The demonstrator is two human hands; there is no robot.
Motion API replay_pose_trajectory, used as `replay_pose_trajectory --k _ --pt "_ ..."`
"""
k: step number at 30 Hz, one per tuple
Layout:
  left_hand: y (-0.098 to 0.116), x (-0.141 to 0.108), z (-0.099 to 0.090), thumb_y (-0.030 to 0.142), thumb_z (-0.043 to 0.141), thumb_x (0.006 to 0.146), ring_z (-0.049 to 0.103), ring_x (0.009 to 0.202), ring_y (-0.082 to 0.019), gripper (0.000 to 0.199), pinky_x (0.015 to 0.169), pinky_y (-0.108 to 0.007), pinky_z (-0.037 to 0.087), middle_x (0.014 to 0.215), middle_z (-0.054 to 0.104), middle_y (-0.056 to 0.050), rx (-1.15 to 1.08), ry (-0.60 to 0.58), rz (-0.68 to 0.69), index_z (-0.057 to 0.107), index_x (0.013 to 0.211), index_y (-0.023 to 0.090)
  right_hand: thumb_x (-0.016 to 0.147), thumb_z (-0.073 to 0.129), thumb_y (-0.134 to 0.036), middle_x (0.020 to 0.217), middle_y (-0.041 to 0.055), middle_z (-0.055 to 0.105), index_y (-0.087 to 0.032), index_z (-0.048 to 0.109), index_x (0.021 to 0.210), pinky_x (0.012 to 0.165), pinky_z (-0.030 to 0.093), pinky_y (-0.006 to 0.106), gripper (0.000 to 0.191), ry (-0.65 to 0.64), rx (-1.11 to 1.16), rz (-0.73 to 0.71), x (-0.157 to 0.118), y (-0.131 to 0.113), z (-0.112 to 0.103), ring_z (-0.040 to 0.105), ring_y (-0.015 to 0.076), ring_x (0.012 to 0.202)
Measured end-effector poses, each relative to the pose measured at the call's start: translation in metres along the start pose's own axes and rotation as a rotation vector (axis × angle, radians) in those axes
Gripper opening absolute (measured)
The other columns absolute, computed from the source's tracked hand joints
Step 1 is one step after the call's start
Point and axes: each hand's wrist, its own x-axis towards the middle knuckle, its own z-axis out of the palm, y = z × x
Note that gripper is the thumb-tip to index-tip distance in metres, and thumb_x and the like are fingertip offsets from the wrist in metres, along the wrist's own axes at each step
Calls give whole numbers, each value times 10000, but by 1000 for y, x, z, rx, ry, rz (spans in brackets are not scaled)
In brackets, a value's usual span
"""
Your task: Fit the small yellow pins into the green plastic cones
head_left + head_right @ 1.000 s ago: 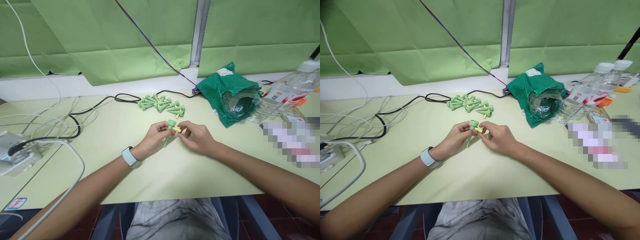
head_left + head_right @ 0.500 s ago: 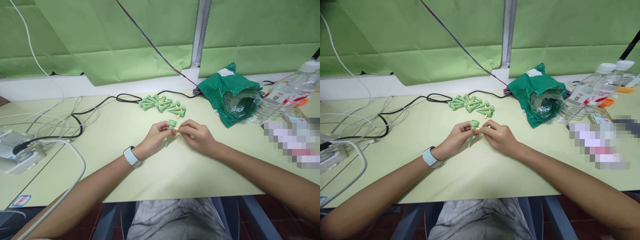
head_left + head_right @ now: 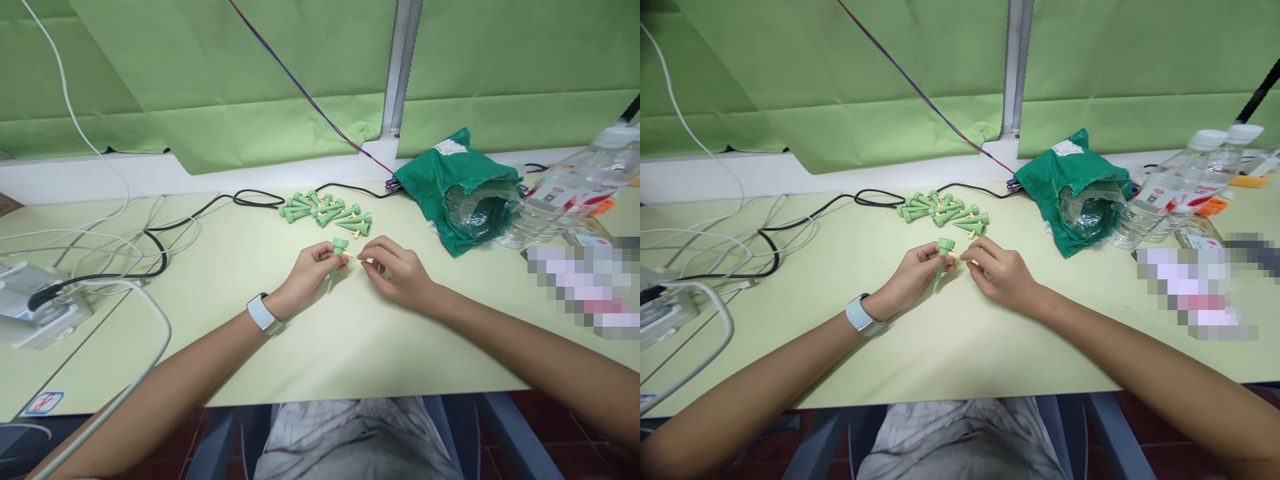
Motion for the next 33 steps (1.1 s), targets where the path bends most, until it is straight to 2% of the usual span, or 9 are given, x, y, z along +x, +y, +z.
replay_pose_trajectory --k 4,10,14,18,25,29,31,33 --pt "2 2 -3 270 781 806 610 820 -149 139 804 -299 455 808 651 -22 -61 39 -26 687 807 167 947 551 -157 1007 48 686 -219 622 1007 603 429 291 112 -70 -110 130 2 4 -4 618 139 676" --pt "6 1 -2 260 776 804 613 827 -150 146 794 -293 440 812 641 -20 -67 50 -42 663 780 170 865 564 -175 868 71 658 -208 603 861 645 341 324 51 -250 -460 328 7 28 -13 592 240 898" --pt "5 1 -2 280 793 788 626 820 -146 172 813 -301 453 850 657 -24 -86 43 -45 664 788 166 845 553 -164 858 71 643 -201 598 840 610 303 318 58 -359 -478 456 10 39 -22 565 215 799" --pt "5 1 -2 291 800 783 630 810 -145 187 805 -303 456 855 665 -28 -84 45 -48 662 789 165 872 541 -177 884 92 654 -192 619 848 583 280 317 83 -415 -538 513 12 35 -28 579 217 778" --pt "2 1 -2 317 812 782 637 818 -149 207 798 -305 466 863 672 -31 -39 40 -25 675 806 164 900 521 -185 972 155 687 -165 683 936 580 285 340 167 -455 -700 566 13 31 -30 640 275 851" --pt "0 1 -3 327 814 788 640 818 -145 208 799 -301 475 886 683 -36 -44 31 -21 687 822 166 909 512 -196 990 167 678 -149 687 959 570 274 341 188 -465 -749 593 13 33 -30 659 281 822" --pt "0 2 -4 321 820 783 639 815 -141 207 799 -297 477 897 686 -38 -45 35 -24 696 834 162 924 510 -217 1012 170 674 -141 684 996 571 280 335 203 -444 -758 608 12 32 -30 659 274 797" --pt "0 2 -3 320 826 775 641 815 -142 209 796 -294 478 892 686 -38 -43 42 -26 702 827 159 950 511 -258 1058 174 672 -136 670 1072 586 306 328 234 -368 -741 599 12 31 -29 658 268 800"
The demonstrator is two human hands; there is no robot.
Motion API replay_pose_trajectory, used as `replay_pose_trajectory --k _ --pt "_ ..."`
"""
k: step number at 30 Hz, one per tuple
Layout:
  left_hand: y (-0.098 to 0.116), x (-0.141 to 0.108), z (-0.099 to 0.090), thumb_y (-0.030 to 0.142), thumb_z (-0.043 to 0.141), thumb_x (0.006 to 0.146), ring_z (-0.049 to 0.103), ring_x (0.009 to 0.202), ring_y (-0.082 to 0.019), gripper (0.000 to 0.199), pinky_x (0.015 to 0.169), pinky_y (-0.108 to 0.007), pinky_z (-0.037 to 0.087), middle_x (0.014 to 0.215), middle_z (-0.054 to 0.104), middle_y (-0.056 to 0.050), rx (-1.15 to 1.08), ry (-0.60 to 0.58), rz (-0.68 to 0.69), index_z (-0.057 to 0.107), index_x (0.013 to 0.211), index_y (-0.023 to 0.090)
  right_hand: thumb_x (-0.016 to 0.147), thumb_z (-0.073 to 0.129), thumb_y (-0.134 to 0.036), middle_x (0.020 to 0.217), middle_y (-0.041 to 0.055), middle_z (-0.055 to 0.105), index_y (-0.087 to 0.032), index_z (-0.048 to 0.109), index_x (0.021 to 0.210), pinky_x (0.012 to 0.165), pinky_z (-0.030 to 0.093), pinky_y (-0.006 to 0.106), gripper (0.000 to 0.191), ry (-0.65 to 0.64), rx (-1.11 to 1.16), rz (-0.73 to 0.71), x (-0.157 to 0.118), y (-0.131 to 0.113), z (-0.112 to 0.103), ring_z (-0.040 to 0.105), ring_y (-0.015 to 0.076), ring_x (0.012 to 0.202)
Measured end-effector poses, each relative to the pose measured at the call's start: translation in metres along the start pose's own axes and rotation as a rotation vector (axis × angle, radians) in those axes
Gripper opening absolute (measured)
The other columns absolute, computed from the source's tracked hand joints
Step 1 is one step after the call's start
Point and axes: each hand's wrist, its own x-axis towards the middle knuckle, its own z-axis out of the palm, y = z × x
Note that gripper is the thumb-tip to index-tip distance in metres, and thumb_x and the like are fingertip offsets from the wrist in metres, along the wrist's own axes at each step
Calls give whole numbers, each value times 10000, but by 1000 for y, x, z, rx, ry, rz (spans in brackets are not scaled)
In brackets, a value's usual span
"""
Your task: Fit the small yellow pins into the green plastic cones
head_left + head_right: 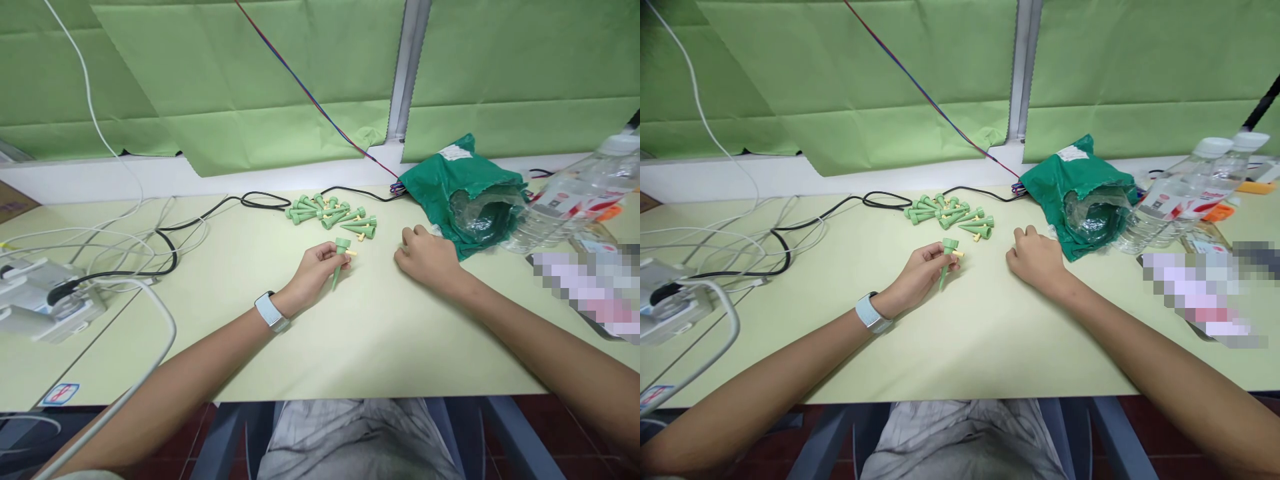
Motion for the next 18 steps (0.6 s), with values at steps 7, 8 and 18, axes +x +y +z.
replay_pose_trajectory --k 7,8,18 --pt "3 -6 5 345 842 781 645 801 -162 221 769 -299 491 844 711 -47 120 -61 61 751 856 159 988 579 -383 955 50 687 -216 625 1135 655 465 303 227 -86 913 -315 -15 -26 5 636 174 719" --pt "4 -7 5 350 840 789 646 799 -163 220 763 -300 491 850 716 -49 134 -81 76 753 857 160 995 574 -400 938 36 681 -222 614 1160 643 486 296 246 -166 1086 -319 -18 -31 6 641 162 693" --pt "2 -7 2 396 837 808 645 861 -191 281 772 -319 484 934 732 -77 199 -155 119 785 939 154 898 749 -443 908 43 695 -201 680 966 644 551 297 261 -172 1446 -184 -23 -42 8 676 171 754"
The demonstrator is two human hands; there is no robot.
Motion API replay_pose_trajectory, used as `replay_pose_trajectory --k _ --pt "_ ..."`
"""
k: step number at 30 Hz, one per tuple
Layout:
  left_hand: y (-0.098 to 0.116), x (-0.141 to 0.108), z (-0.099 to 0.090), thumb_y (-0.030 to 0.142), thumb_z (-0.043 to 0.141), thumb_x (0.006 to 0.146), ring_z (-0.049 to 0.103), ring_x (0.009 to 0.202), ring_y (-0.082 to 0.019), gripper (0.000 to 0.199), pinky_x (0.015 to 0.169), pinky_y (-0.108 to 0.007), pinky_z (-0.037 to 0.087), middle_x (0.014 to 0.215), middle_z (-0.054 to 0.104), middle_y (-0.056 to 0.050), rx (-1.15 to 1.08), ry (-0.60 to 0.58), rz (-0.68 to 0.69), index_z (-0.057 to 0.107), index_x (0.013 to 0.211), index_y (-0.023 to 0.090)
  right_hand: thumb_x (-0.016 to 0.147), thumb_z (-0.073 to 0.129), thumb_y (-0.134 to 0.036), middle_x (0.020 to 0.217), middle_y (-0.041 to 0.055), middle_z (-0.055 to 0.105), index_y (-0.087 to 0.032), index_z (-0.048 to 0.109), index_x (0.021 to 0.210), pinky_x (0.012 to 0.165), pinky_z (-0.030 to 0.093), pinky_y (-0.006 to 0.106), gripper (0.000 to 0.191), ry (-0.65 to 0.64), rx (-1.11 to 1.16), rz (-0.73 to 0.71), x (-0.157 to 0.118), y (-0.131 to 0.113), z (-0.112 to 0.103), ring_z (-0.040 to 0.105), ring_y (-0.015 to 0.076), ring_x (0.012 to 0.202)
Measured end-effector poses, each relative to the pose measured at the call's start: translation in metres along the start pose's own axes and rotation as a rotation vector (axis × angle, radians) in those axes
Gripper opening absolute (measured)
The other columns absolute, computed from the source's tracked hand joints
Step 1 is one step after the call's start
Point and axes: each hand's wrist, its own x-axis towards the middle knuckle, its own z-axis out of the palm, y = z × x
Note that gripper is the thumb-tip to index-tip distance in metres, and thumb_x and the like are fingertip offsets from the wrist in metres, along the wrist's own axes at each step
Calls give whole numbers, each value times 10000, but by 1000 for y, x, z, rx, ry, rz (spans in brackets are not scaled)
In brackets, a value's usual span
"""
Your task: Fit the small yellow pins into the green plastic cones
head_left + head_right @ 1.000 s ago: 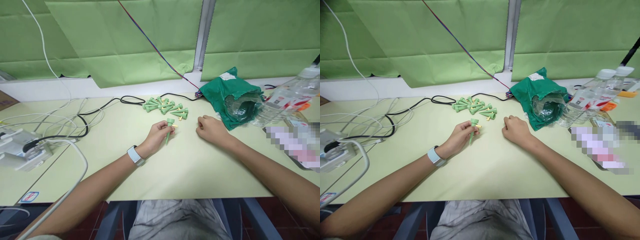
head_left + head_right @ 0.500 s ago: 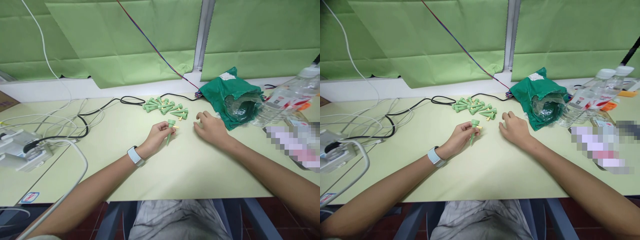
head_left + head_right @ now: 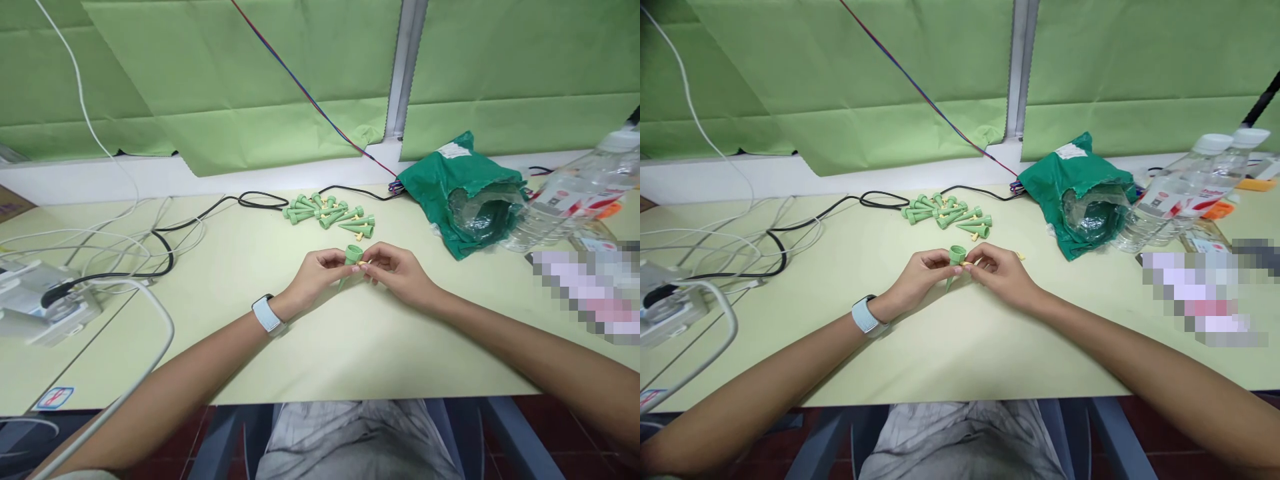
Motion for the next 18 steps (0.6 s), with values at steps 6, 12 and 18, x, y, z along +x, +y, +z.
replay_pose_trajectory --k 6,12,18 --pt "3 2 0 349 848 800 675 955 -221 289 896 -356 503 1006 744 -100 -98 -63 -34 770 986 143 805 825 -496 790 31 696 -190 648 878 596 577 288 360 46 186 104 6 -1 3 703 183 729" --pt "0 3 1 358 879 761 661 890 -198 292 848 -337 501 934 727 -80 -68 -24 -14 756 911 140 760 840 -455 620 -20 642 -184 662 853 515 542 267 338 59 271 207 9 -1 3 590 123 520" --pt "2 2 4 339 887 747 637 839 -180 281 805 -324 496 875 696 -58 -37 -16 -4 738 877 139 694 872 -403 712 4 688 -175 671 800 476 488 233 322 73 395 269 9 -6 3 537 86 498"
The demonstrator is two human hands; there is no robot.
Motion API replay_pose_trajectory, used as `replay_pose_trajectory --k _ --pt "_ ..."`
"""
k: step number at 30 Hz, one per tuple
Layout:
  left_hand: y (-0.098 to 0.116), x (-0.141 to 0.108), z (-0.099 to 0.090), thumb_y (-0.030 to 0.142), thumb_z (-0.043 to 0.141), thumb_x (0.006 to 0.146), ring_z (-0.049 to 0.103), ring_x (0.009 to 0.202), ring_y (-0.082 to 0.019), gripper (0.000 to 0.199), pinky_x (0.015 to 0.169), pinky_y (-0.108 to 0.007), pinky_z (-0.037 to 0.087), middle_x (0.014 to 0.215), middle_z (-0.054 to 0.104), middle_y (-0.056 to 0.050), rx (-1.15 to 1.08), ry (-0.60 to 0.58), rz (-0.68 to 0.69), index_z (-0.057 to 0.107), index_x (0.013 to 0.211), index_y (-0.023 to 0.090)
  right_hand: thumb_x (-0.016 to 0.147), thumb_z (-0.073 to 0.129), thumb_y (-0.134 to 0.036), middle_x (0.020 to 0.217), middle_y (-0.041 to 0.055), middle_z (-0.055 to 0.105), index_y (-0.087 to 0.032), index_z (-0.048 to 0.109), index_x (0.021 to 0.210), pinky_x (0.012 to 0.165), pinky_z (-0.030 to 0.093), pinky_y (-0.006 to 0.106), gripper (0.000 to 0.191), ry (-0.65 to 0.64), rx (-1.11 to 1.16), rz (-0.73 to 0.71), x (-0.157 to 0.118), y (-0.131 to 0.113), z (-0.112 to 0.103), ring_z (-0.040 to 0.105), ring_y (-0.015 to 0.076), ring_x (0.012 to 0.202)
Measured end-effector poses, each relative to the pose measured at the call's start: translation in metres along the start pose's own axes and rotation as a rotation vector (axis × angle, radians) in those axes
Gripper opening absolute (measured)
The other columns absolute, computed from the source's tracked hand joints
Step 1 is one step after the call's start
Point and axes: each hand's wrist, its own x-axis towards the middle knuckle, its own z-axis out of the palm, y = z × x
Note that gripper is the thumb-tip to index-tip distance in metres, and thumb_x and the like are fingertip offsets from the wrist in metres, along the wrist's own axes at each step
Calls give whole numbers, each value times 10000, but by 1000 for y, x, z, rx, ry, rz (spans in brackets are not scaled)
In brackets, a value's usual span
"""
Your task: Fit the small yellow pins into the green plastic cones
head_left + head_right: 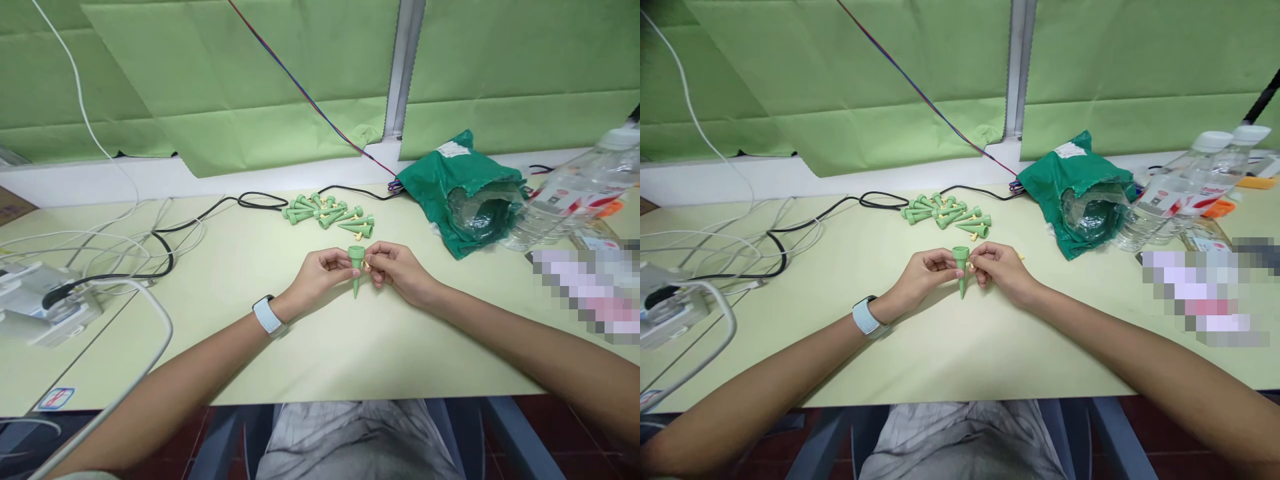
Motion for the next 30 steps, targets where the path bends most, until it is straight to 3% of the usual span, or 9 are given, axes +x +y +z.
replay_pose_trajectory --k 6,11,13,15,19,21,23,28,30 --pt "4 -1 -1 309 877 750 609 807 -163 229 785 -313 466 828 664 -36 -65 -1 -58 726 800 144 724 873 -443 698 14 686 -184 658 846 557 562 299 358 -12 -142 -89 -4 -3 0 629 145 558" --pt "5 0 0 315 871 761 634 888 -190 227 881 -348 484 898 698 -69 -246 -59 -139 768 861 140 878 725 -292 858 47 705 -215 673 923 719 565 338 103 -29 -628 -592 -8 1 -9 668 182 753" --pt "5 -1 0 324 855 785 635 896 -187 215 893 -345 484 907 700 -68 -267 -78 -133 770 863 143 888 690 -251 890 58 708 -218 683 899 748 548 344 35 -28 -741 -726 -9 1 -10 656 186 785" --pt "4 -1 1 326 851 791 631 880 -182 211 877 -338 484 904 703 -66 -225 -70 -90 772 871 148 867 704 -249 834 44 694 -218 669 872 710 541 336 46 15 -674 -653 -9 -1 -8 645 181 738" --pt "0 -1 1 335 862 781 645 886 -198 266 847 -345 490 939 729 -79 -81 -39 20 778 958 156 774 786 -308 706 4 659 -212 603 799 563 520 304 209 -20 -208 -125 -6 -9 -1 586 143 558" --pt "-1 -1 0 339 863 779 653 903 -208 279 845 -350 492 956 736 -86 -55 -31 23 773 970 156 745 813 -340 728 11 673 -209 582 780 544 514 298 268 -72 -69 25 -5 -11 0 569 130 539" --pt "-1 -1 0 330 868 771 651 895 -207 264 842 -349 489 944 731 -86 -94 -24 -23 767 935 150 755 822 -368 732 11 669 -215 579 787 559 520 306 289 -72 -128 -25 -6 -10 -2 587 143 561" --pt "3 -2 0 306 845 800 645 915 -194 206 925 -365 487 938 705 -81 -372 -119 -148 766 906 148 863 745 -350 880 82 705 -249 651 797 785 552 378 154 -18 -693 -538 -14 -5 -10 665 234 841" --pt "3 -2 0 301 831 821 632 887 -173 181 903 -345 486 914 690 -61 -371 -135 -124 760 904 156 872 734 -342 905 93 712 -252 666 802 797 546 385 133 -6 -734 -573 -15 -6 -10 663 242 866"
